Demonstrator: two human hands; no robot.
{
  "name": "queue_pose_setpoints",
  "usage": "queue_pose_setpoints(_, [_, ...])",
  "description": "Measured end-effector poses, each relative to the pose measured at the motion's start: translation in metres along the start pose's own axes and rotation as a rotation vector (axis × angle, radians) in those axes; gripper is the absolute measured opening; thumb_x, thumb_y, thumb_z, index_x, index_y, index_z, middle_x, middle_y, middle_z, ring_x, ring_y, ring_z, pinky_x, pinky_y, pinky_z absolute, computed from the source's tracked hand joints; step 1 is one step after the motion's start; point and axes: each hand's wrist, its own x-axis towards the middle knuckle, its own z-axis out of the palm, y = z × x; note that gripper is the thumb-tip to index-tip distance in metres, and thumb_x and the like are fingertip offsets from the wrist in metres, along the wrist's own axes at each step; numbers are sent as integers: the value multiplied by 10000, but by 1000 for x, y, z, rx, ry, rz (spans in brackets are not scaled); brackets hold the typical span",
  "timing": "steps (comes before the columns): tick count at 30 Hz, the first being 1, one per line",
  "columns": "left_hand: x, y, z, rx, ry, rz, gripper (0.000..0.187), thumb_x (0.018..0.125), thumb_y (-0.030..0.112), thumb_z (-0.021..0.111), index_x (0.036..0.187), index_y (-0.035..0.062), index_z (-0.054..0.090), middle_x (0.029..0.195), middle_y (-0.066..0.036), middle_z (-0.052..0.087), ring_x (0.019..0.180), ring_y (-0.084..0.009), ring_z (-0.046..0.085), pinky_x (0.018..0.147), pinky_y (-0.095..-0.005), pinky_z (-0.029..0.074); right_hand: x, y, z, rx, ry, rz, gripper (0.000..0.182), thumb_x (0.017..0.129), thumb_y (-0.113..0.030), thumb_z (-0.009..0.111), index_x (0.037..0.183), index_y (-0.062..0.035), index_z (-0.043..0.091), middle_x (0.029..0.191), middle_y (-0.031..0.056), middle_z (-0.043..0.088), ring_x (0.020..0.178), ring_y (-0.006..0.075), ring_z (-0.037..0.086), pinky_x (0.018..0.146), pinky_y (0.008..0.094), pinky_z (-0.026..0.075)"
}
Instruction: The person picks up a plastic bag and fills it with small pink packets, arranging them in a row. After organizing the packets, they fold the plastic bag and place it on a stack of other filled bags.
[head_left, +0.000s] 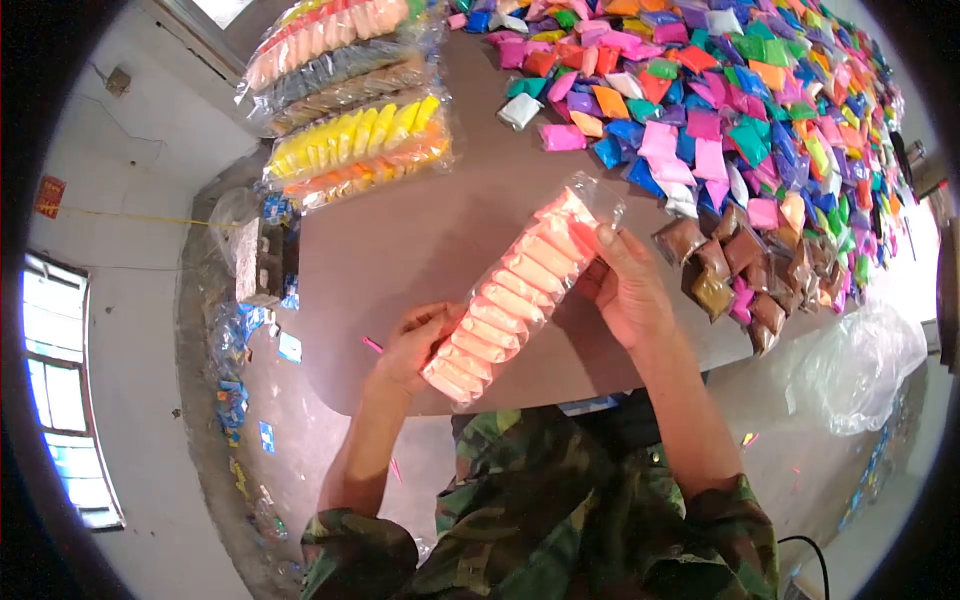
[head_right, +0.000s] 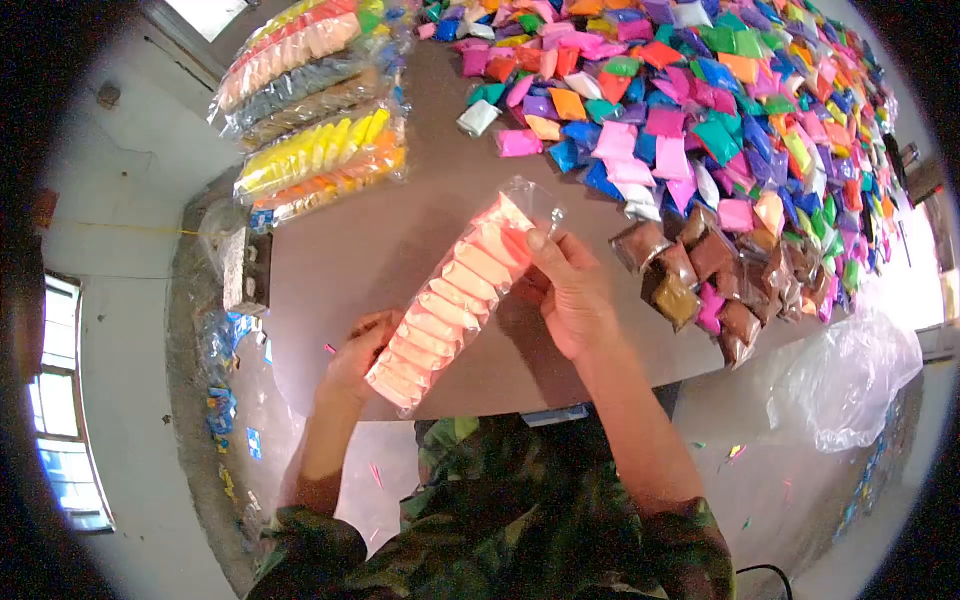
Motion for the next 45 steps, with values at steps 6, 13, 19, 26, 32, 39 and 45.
queue_pose_setpoints(6, [-7,-15,15,-160,110,208,254,1086,243,617,1084,1,693,936,-17,721,784,-76,671,696,-268,572,38,13,42,-30,-72,12,361,972,-382,773,1204,-124,674,1128,-26,734,991,89,678,878,271,534])
queue_pose_setpoints(13, [-22,-4,24,-259,271,386,232,1095,223,603,1107,3,678,958,-33,727,816,-87,697,731,-267,591,55,25,104,-170,-257,104,386,968,-361,780,1238,-96,704,1119,-6,734,955,71,666,888,244,522])
queue_pose_setpoints(19, [-18,-5,14,-347,234,503,231,1099,173,576,1235,-7,627,1114,-50,712,964,-111,702,827,-295,599,65,36,151,-73,-323,194,298,962,-203,793,1192,-40,696,1038,20,730,916,109,690,848,318,586])
queue_pose_setpoints(26, [-25,2,20,-476,153,434,380,1103,134,487,1458,-1,475,1375,-91,617,1214,-186,634,1066,-351,515,75,62,157,-24,-357,282,196,962,-170,789,1075,-46,687,963,45,726,804,135,709,701,325,615])
queue_pose_setpoints(32, [-34,6,23,-464,160,393,406,1113,207,477,1464,3,465,1358,-100,614,1196,-167,624,1042,-354,514,69,76,149,-39,-319,293,175,973,-173,776,1064,-48,694,970,48,727,820,134,711,721,330,617])
queue_pose_setpoints(39, [-39,8,36,-200,243,362,436,1087,246,601,1453,27,515,1288,-66,662,1098,-136,666,917,-313,569,55,81,141,17,-351,325,214,1009,-210,732,1144,-48,700,1014,60,737,857,149,720,759,343,623])
queue_pose_setpoints(45, [-32,-9,44,-295,208,340,429,1081,229,608,1456,34,532,1276,-66,680,1071,-141,685,896,-317,585,47,79,122,12,-340,303,254,1043,-250,682,1193,-46,672,1039,71,738,883,151,723,779,330,622])
